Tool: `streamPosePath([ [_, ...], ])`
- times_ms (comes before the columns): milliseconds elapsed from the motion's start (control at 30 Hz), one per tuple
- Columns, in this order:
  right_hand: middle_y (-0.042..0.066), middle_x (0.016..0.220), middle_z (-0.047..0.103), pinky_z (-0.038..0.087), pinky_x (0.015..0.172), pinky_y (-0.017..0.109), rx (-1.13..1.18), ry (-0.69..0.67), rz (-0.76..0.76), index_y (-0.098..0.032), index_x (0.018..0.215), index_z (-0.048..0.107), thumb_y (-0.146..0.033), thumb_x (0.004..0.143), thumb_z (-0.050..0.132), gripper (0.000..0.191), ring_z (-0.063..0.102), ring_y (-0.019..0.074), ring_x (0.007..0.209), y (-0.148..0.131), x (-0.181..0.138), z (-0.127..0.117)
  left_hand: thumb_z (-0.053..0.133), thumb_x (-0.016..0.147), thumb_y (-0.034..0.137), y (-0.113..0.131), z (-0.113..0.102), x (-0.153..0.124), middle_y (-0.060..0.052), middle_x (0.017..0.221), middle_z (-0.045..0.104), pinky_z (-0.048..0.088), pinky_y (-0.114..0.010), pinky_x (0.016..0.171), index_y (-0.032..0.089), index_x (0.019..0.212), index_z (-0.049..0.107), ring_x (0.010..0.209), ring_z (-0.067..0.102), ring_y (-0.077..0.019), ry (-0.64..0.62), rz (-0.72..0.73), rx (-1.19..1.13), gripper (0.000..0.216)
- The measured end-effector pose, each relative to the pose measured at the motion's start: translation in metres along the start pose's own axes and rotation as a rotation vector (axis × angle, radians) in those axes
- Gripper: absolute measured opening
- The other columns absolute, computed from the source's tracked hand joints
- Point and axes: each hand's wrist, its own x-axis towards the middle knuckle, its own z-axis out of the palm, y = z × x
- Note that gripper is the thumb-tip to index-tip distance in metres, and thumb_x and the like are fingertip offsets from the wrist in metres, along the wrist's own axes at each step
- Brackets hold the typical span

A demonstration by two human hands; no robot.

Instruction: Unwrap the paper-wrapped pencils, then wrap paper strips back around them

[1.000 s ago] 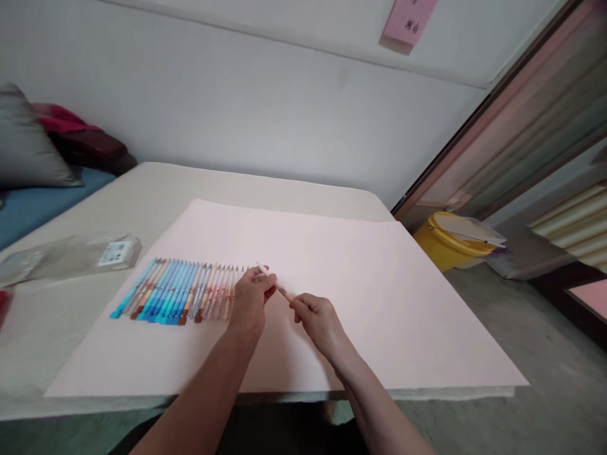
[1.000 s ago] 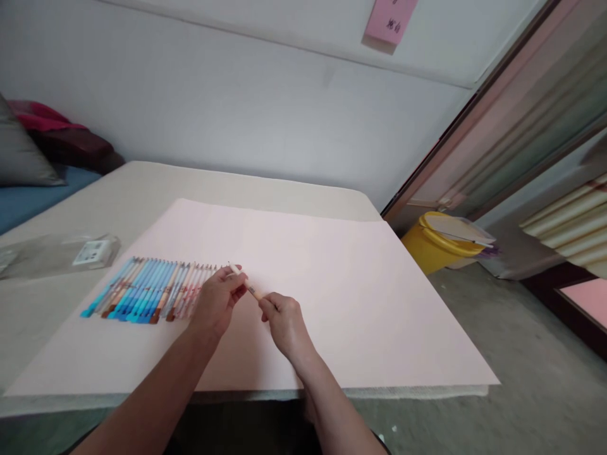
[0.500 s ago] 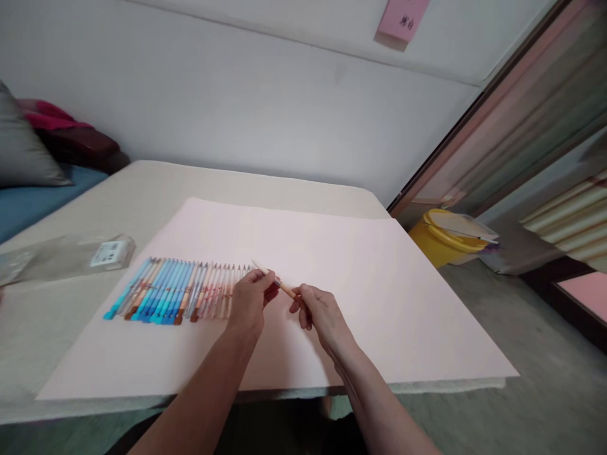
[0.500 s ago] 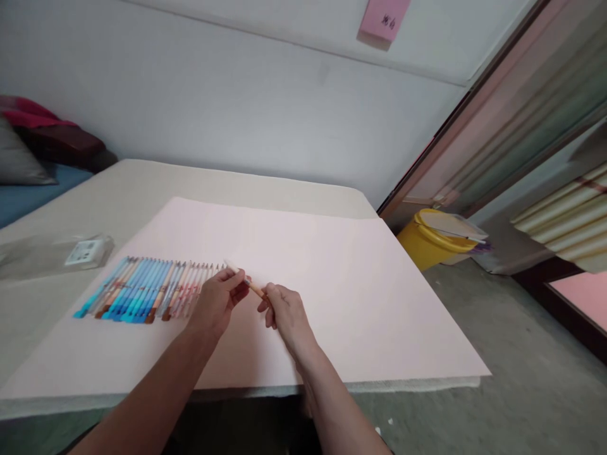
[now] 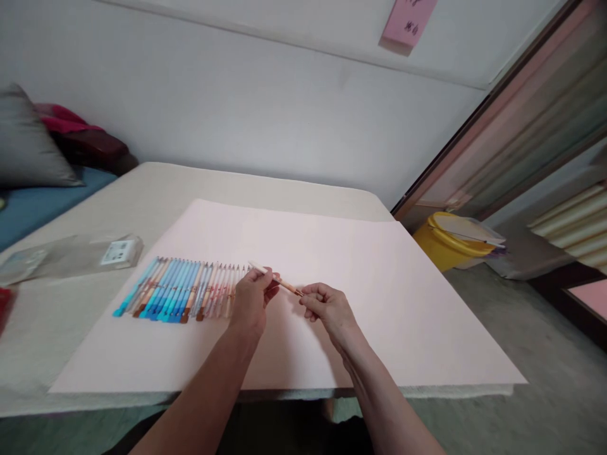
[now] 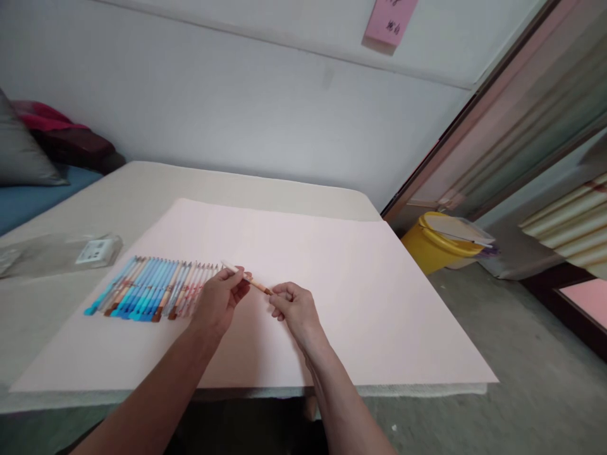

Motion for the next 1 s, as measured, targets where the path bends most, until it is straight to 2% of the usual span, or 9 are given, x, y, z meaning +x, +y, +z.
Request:
streamPosePath([
  [100,0.002,0.065,0.064,0.038,0.044,0.021,0.062,-0.02,-0.014,-0.014,0.081,0.061,-0.033,0.075,0.061,0.02,0.051,0.0085,0.044,0.0015,-0.0012,0.0001,0.069,0.067,0.024,-0.0001,0.0006,-0.0004,-0.004,0.079,0.064,0.045,-0.023,0.067,0.014,0.079,0.061,0.07,0.058,-0.0098,-0.018,0.009,-0.005,0.017],
  [167,0.002,0.063,0.063,0.035,0.041,0.02,0.085,-0.025,-0.006,-0.014,0.084,0.06,-0.036,0.079,0.057,0.022,0.05,0.008,0.041,0.0026,-0.0018,0.0003,0.068,0.067,0.024,-0.0012,0.0008,-0.0011,-0.004,0.08,0.064,0.045,-0.024,0.068,0.014,0.081,0.061,0.071,0.059,-0.0101,-0.032,0.012,-0.003,0.018],
  [433,0.001,0.058,0.063,0.027,0.035,0.017,0.163,-0.042,0.049,-0.015,0.082,0.057,-0.038,0.079,0.058,0.024,0.047,0.0071,0.035,0.0056,-0.0006,0.0013,0.068,0.069,0.027,-0.0061,0.0003,-0.0048,-0.006,0.081,0.066,0.046,-0.025,0.068,0.015,0.082,0.062,0.072,0.06,-0.0119,-0.081,0.021,0.03,0.019],
  [600,0.003,0.06,0.063,0.027,0.035,0.017,0.176,-0.046,0.071,-0.014,0.084,0.057,-0.042,0.079,0.057,0.028,0.048,0.0075,0.036,0.003,-0.0008,0.003,0.069,0.068,0.027,-0.003,-0.0007,-0.0035,-0.005,0.08,0.065,0.046,-0.025,0.068,0.014,0.08,0.063,0.071,0.059,-0.0106,-0.084,0.001,0.002,0.019],
  [700,0.004,0.063,0.064,0.029,0.036,0.018,0.123,-0.055,0.061,-0.014,0.087,0.057,-0.046,0.083,0.051,0.033,0.049,0.0082,0.038,0.0011,-0.0024,0.0027,0.069,0.067,0.027,-0.0014,-0.0003,-0.0021,-0.004,0.08,0.065,0.045,-0.024,0.068,0.014,0.077,0.063,0.07,0.058,-0.0099,-0.068,0.003,-0.018,0.018],
  [833,0.004,0.07,0.064,0.034,0.042,0.021,-0.089,-0.008,-0.065,-0.014,0.08,0.059,-0.046,0.085,0.048,0.034,0.051,0.009,0.045,-0.0014,-0.003,-0.0009,0.07,0.066,0.026,0.0008,0.0015,-0.002,-0.004,0.079,0.065,0.045,-0.023,0.066,0.014,0.078,0.063,0.069,0.059,-0.0097,-0.052,-0.017,-0.023,0.018],
  [933,0.002,0.065,0.061,0.037,0.048,0.022,-0.206,0.027,-0.121,-0.016,0.076,0.061,-0.041,0.08,0.055,0.027,0.052,0.0119,0.055,-0.0023,-0.0005,-0.003,0.071,0.064,0.027,0.0,0.0027,-0.0034,-0.004,0.075,0.064,0.045,-0.023,0.064,0.014,0.076,0.063,0.067,0.058,-0.0096,-0.072,-0.051,0.017,0.02],
  [1000,-0.001,0.062,0.058,0.037,0.052,0.023,-0.207,-0.016,-0.117,-0.016,0.08,0.061,-0.037,0.075,0.062,0.022,0.051,0.0123,0.057,-0.0014,0.0014,-0.0034,0.072,0.063,0.029,-0.0034,0.0031,-0.0049,-0.004,0.073,0.064,0.044,-0.023,0.062,0.014,0.073,0.063,0.064,0.058,-0.0095,-0.08,-0.074,0.062,0.021],
])
